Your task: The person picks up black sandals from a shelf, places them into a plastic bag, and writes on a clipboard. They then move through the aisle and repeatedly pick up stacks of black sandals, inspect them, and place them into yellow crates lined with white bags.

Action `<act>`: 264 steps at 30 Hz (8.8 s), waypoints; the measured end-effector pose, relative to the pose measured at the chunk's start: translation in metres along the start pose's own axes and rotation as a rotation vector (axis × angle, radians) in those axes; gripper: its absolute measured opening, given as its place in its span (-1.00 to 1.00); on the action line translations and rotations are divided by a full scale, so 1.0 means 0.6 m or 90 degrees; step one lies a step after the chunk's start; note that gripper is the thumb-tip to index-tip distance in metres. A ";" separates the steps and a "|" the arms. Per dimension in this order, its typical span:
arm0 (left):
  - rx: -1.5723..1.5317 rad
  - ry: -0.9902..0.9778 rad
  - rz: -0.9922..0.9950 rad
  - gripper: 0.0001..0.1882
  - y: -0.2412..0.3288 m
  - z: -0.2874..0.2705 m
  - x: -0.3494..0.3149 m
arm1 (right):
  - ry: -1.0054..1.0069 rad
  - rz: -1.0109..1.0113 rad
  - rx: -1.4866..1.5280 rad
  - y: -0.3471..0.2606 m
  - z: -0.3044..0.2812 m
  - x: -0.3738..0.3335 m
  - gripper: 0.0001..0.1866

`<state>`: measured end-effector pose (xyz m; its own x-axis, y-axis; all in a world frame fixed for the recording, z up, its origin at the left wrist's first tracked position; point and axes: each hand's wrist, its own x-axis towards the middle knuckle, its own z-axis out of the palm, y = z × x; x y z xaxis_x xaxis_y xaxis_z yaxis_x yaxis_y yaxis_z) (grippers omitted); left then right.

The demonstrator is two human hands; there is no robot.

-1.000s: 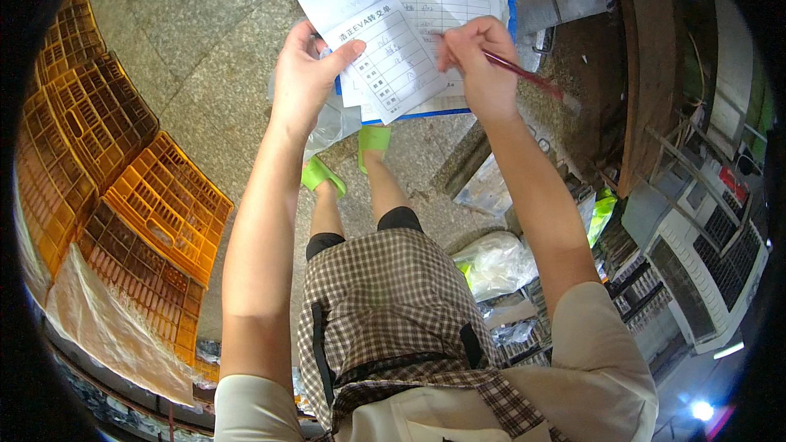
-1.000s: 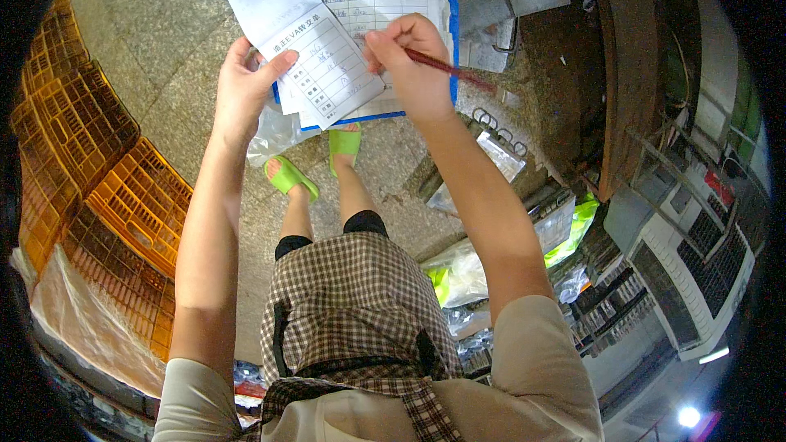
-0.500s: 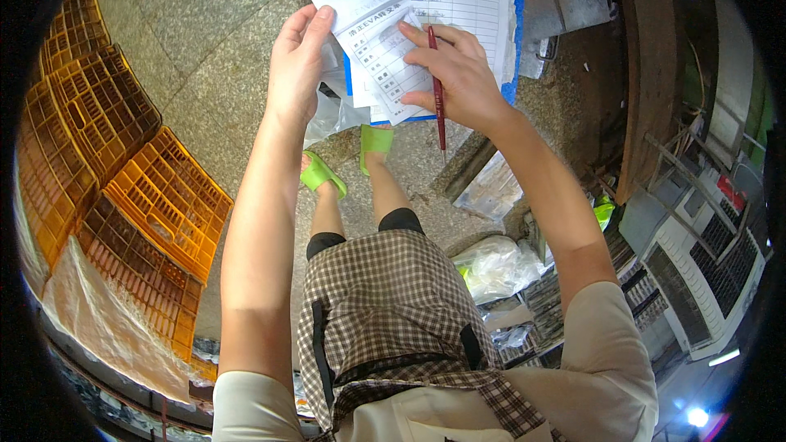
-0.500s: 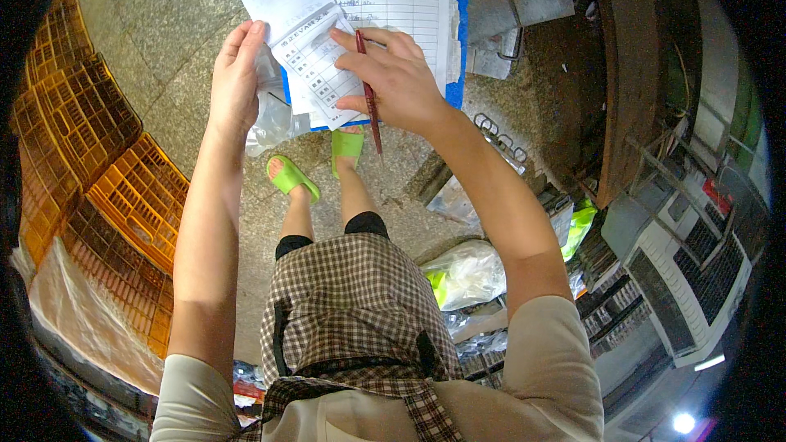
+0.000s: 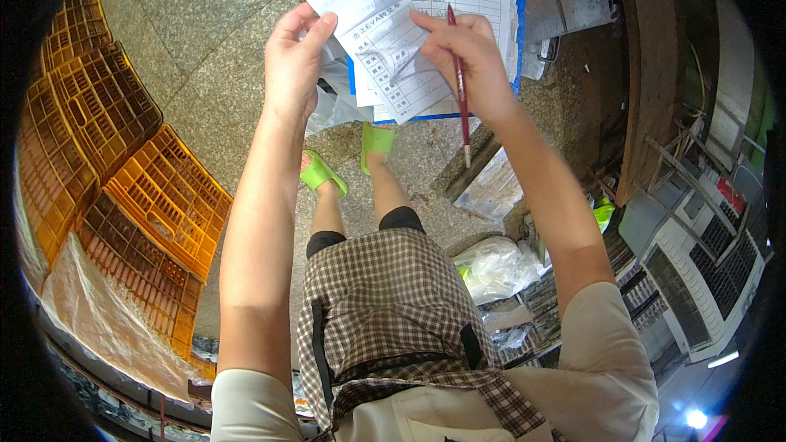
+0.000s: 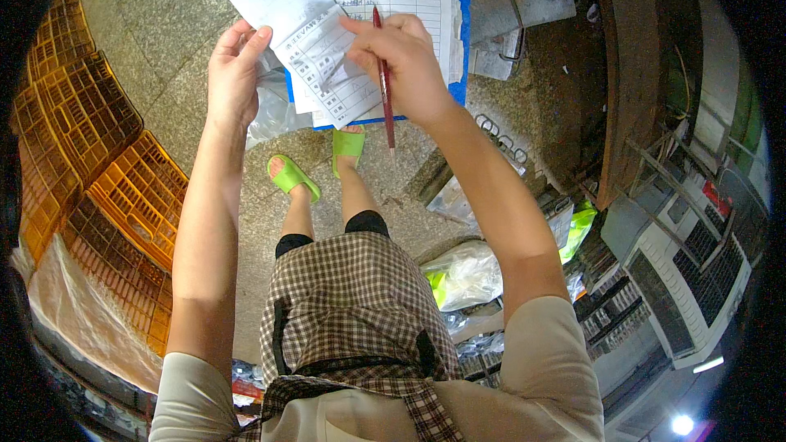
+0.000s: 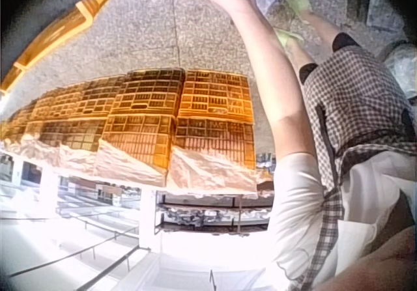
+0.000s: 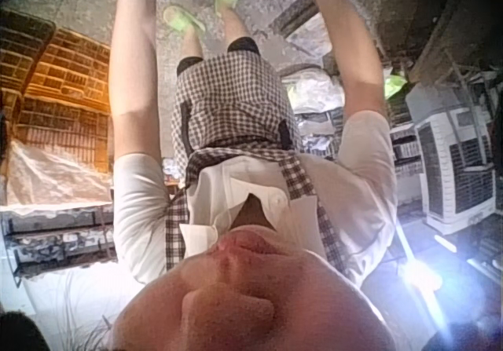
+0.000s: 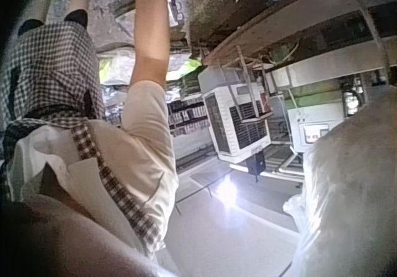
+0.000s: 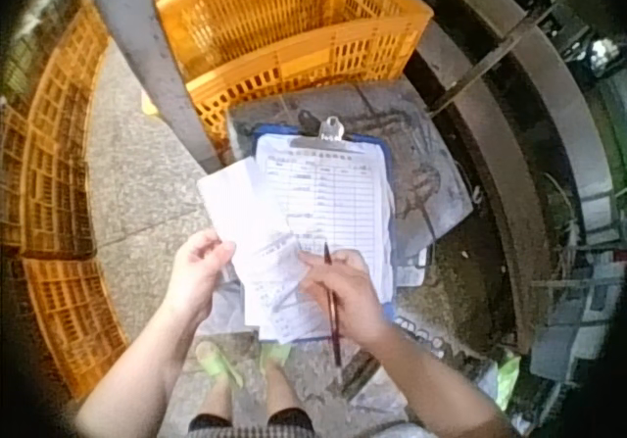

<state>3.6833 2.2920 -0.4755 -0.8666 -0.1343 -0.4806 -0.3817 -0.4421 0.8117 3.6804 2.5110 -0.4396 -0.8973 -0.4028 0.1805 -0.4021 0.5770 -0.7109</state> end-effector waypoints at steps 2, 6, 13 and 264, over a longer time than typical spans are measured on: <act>0.015 0.007 0.027 -0.78 -0.004 -0.001 -0.005 | 0.022 0.042 0.003 -0.006 -0.007 0.011 -0.91; 0.039 0.026 0.069 -0.81 -0.007 -0.002 -0.013 | 0.062 0.096 -0.124 0.006 -0.022 0.049 -0.91; 0.337 0.014 0.186 -0.95 -0.009 0.016 -0.060 | 0.422 0.332 0.259 0.024 -0.096 0.049 -0.78; -0.806 1.599 0.160 -0.72 4.344 -6.208 1.742 | -1.256 -0.933 0.295 -5.249 5.630 4.159 -0.74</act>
<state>2.9799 -2.3040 -0.0981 0.8839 0.0915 -0.4587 0.4675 -0.1414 0.8726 3.3232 -2.7114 -0.0462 0.9610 -0.2516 0.1151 -0.0344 -0.5215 -0.8526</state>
